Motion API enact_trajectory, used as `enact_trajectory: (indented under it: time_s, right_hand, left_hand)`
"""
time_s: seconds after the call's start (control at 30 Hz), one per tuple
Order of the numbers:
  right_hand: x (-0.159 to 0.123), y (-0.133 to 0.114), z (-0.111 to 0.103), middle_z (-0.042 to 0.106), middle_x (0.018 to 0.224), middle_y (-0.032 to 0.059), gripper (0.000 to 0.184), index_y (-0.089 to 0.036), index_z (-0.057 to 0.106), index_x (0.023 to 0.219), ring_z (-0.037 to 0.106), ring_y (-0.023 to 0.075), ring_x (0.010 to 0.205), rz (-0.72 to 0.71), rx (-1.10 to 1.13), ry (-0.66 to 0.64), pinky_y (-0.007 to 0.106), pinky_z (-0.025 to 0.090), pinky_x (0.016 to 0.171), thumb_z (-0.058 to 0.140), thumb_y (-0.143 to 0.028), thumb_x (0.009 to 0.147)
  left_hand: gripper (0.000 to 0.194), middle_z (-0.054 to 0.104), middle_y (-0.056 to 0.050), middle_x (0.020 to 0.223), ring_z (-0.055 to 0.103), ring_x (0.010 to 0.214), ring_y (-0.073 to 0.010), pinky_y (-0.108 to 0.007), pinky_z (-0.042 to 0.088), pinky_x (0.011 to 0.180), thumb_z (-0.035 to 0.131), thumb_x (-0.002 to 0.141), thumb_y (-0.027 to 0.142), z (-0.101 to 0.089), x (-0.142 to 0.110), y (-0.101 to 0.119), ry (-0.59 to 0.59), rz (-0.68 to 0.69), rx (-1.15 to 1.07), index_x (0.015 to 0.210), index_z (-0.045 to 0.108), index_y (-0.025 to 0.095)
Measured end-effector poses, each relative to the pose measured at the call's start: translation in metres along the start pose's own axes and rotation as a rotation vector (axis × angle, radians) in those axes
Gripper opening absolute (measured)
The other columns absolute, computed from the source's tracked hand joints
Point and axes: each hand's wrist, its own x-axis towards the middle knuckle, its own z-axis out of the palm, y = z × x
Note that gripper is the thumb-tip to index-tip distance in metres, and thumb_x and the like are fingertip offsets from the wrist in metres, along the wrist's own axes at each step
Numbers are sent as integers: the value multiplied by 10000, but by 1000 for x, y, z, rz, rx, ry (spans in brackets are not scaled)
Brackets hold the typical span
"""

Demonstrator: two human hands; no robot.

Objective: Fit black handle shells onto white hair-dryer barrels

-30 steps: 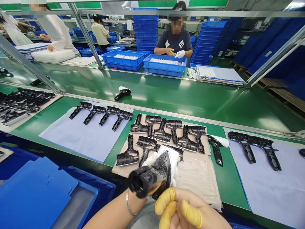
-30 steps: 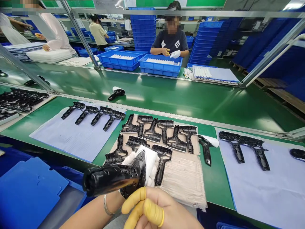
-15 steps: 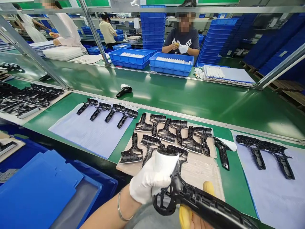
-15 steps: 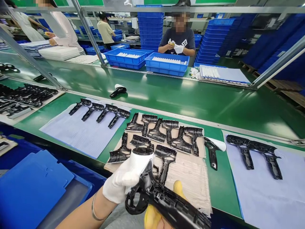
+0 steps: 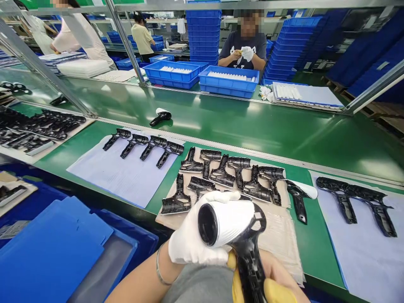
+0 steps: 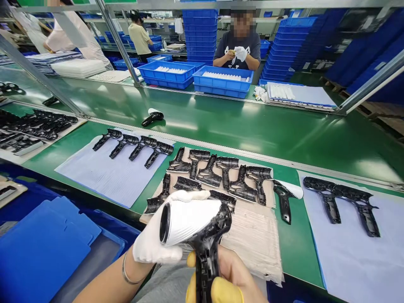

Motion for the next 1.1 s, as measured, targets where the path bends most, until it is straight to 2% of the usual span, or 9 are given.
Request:
enact_trajectory:
  time_s: [0.1, 0.2, 0.37, 0.53, 0.63, 0.73, 0.9, 1.03, 1.1]
  right_hand:
    - [3, -1, 2, 715, 867, 41, 540, -182, 616, 1141, 661, 126, 713, 22, -103, 16, 210, 507, 656, 862, -471, 757]
    - [4, -4, 9, 679, 851, 27, 491, -194, 613, 1079, 642, 129, 712, 67, -193, 108, 244, 524, 680, 896, -398, 732]
    - [2, -1, 5, 695, 955, 83, 520, -204, 652, 1065, 655, 214, 858, -34, -345, 132, 372, 532, 853, 831, -569, 741]
    - [5, 4, -3, 679, 1174, 149, 696, -214, 587, 1289, 637, 317, 1089, -125, -485, 130, 450, 480, 985, 744, -659, 776]
    - [7, 5, -4, 675, 1192, 163, 699, -207, 596, 1274, 635, 331, 1105, -149, -569, 132, 451, 482, 985, 711, -691, 784]
    - [7, 3, -4, 696, 1086, 164, 708, -185, 619, 1224, 651, 326, 1017, -151, -668, 165, 470, 504, 933, 666, -740, 786]
    - [10, -2, -1, 677, 836, 130, 635, -176, 671, 883, 645, 294, 819, -144, -875, 208, 477, 549, 803, 587, -798, 787]
    - [14, -4, 3, 680, 1019, 182, 692, -164, 659, 1023, 632, 355, 994, -152, -885, 217, 537, 527, 882, 553, -810, 796]
    - [14, -4, 4, 683, 993, 177, 632, -161, 652, 990, 637, 354, 1003, -164, -868, 208, 548, 511, 930, 584, -764, 813]
  left_hand:
    - [822, 565, -141, 1433, 482, 1359, -438, -627, 304, 1148, 955, 513, 319, 0, -2, -4, 27, 11, -79, 1250, 593, 267]
    - [814, 552, -114, 1445, 456, 1386, -422, -608, 308, 1149, 958, 515, 326, -3, -3, -6, -5, 5, -130, 1242, 594, 293]
    - [879, 562, -114, 1425, 482, 1362, -432, -604, 322, 1143, 974, 436, 252, -5, -3, -8, -31, 10, -122, 1221, 579, 298]
    - [841, 595, -67, 1417, 519, 1345, -378, -560, 348, 1133, 958, 479, 223, -1, -4, -4, -17, 8, -146, 1228, 596, 348]
    - [796, 596, -89, 1410, 518, 1341, -399, -590, 337, 1137, 954, 506, 244, 3, -5, 1, 20, -51, -128, 1205, 582, 329]
    - [714, 580, -123, 1420, 508, 1342, -422, -613, 321, 1142, 929, 552, 350, 4, -7, 4, 57, -147, -115, 1170, 577, 289]
    - [719, 576, -107, 1430, 495, 1347, -439, -622, 343, 1123, 931, 526, 363, 5, -12, 5, 66, -203, -155, 1162, 601, 296]
    - [765, 574, -92, 1441, 459, 1370, -459, -616, 345, 1122, 948, 470, 315, 6, -17, 7, 107, -255, -157, 1163, 626, 307]
    - [798, 565, -84, 1454, 446, 1382, -458, -616, 342, 1128, 951, 449, 274, 7, -19, 8, 132, -289, -181, 1176, 624, 318]
